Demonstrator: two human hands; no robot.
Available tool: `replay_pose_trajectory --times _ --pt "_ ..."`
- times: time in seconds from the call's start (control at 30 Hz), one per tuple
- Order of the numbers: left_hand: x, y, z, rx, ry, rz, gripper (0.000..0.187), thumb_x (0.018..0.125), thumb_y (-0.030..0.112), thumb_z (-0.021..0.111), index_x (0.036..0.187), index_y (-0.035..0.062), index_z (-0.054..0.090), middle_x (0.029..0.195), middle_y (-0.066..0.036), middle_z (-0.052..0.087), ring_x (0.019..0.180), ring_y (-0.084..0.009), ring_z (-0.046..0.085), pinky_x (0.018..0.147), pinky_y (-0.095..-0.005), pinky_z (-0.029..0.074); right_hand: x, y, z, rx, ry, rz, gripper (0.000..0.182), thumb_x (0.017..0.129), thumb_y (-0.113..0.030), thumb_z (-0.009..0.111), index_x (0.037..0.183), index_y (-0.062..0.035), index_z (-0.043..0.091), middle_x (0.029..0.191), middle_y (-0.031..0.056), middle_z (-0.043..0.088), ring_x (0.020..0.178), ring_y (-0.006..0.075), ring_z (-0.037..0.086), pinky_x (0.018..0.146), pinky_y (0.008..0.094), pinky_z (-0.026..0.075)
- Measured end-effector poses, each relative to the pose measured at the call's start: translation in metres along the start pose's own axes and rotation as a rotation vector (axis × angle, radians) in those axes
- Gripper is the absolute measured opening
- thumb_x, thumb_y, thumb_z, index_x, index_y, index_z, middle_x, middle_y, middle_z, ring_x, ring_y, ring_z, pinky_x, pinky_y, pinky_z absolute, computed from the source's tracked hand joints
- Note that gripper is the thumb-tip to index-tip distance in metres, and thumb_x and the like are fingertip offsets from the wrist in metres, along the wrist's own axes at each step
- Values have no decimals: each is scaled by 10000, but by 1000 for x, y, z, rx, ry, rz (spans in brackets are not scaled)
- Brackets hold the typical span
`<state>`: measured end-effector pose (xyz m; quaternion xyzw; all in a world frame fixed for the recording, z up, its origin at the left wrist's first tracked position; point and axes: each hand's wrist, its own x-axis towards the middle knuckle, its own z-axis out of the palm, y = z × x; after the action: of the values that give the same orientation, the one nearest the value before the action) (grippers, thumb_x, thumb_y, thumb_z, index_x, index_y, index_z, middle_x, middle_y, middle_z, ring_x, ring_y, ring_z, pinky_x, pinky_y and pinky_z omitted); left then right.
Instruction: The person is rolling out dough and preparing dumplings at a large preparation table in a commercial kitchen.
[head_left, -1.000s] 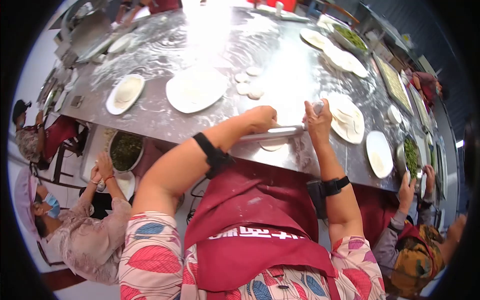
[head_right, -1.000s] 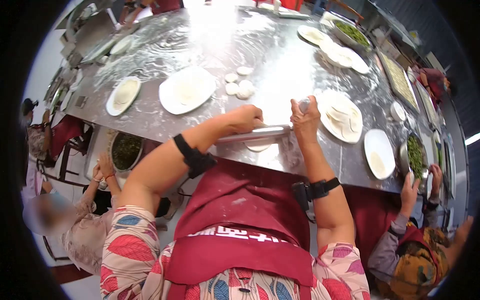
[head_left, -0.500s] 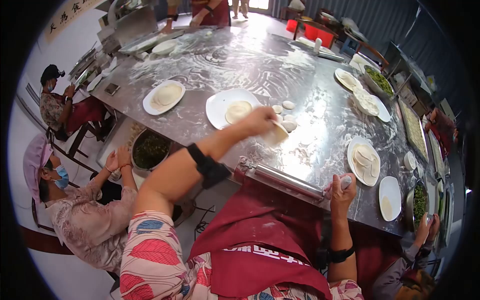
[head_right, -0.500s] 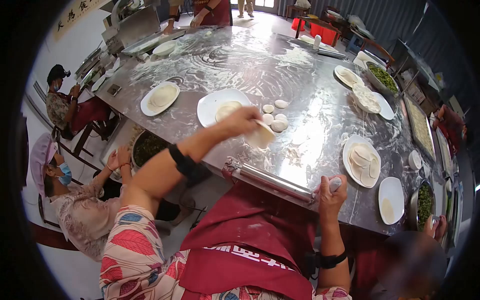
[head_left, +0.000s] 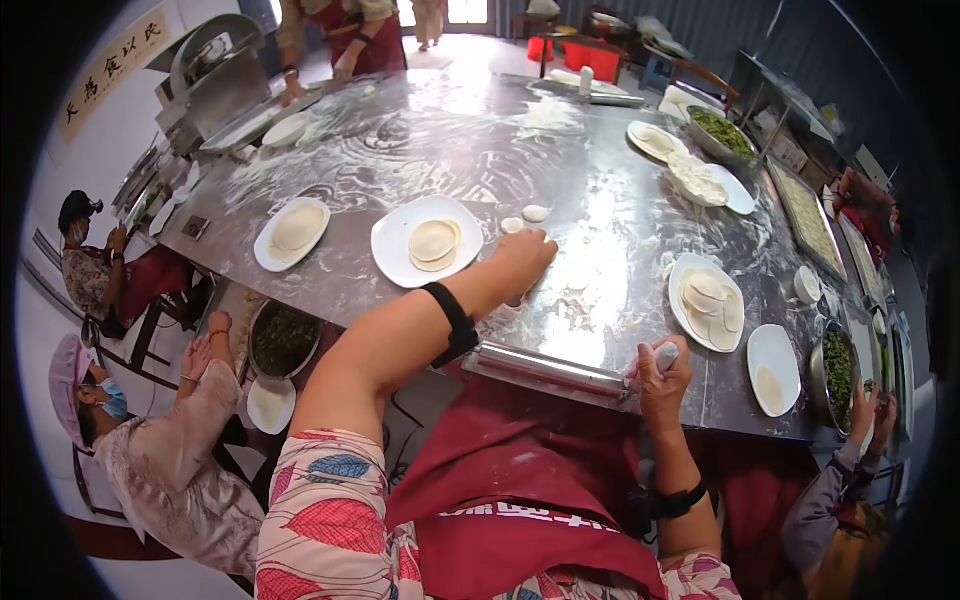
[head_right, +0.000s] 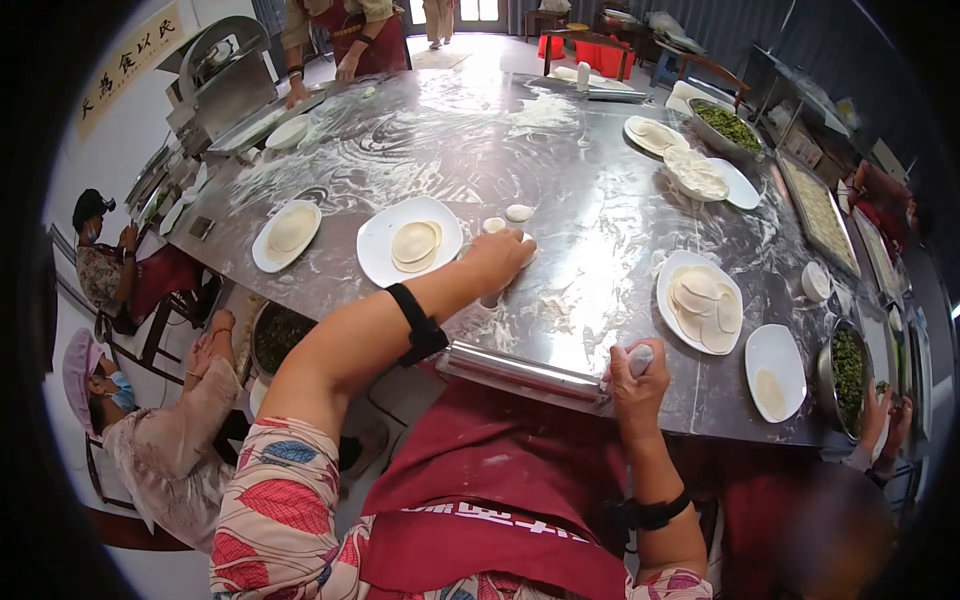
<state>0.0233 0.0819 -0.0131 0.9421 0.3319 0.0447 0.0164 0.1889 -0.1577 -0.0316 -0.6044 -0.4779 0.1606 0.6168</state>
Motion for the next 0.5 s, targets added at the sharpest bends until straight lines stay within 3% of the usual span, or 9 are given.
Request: replay_pose_trajectory --times 0.03,0.13,0.2,0.27,0.33,0.4,0.47,0.5 --pt "-1 2 4 57 107 45 255 758 108 602 1006 65 566 1008 -143 558 1003 -301 573 776 -413 506 -1 0 0 2 8 1 168 883 -86 618 857 -58 455 576 23 530 485 81 524 442 221 403" --pt "-10 7 -10 50 90 42 300 731 106 626 1021 60 564 1031 -151 549 1002 -308 574 775 -408 502 -2 1 1 0 28 -10 178 871 -69 626 842 -58 451 570 23 532 483 81 524 438 227 404" --pt "-13 8 -9 -84 133 13 239 718 67 627 954 49 592 936 -147 610 893 -319 612 733 -406 507 0 2 2 3 31 -30 166 875 -65 614 850 -58 450 574 26 530 482 84 524 440 228 406" --pt "-12 16 -9 -304 57 -85 191 731 66 634 919 31 617 848 -137 646 801 -286 638 705 -395 508 -1 1 2 11 21 -41 143 886 -70 594 873 -61 452 582 30 527 483 90 526 442 227 406" --pt "-13 25 -3 -796 -116 -84 165 756 121 665 878 11 651 731 -104 661 694 -208 632 669 -367 502 -3 0 1 31 24 18 175 867 -48 613 836 -48 441 575 31 534 489 88 541 442 238 431" --pt "-18 36 12 -1146 -410 -115 224 756 191 709 886 12 676 738 -81 667 692 -152 613 669 -342 495 -4 -5 0 67 5 35 174 867 -50 612 840 -46 441 575 32 533 490 91 544 443 237 432" --pt "-28 47 21 -818 -271 55 201 743 182 719 862 23 689 745 -84 674 705 -176 630 676 -337 498 -5 -4 -1 77 -10 46 174 867 -51 614 846 -46 442 580 35 540 494 93 548 440 235 428" --pt "-32 51 23 -786 -237 21 195 737 175 720 861 26 693 750 -94 677 708 -185 636 678 -334 498 -4 -4 -2 79 -18 56 174 866 -51 615 849 -46 442 581 36 542 495 93 549 440 235 428"
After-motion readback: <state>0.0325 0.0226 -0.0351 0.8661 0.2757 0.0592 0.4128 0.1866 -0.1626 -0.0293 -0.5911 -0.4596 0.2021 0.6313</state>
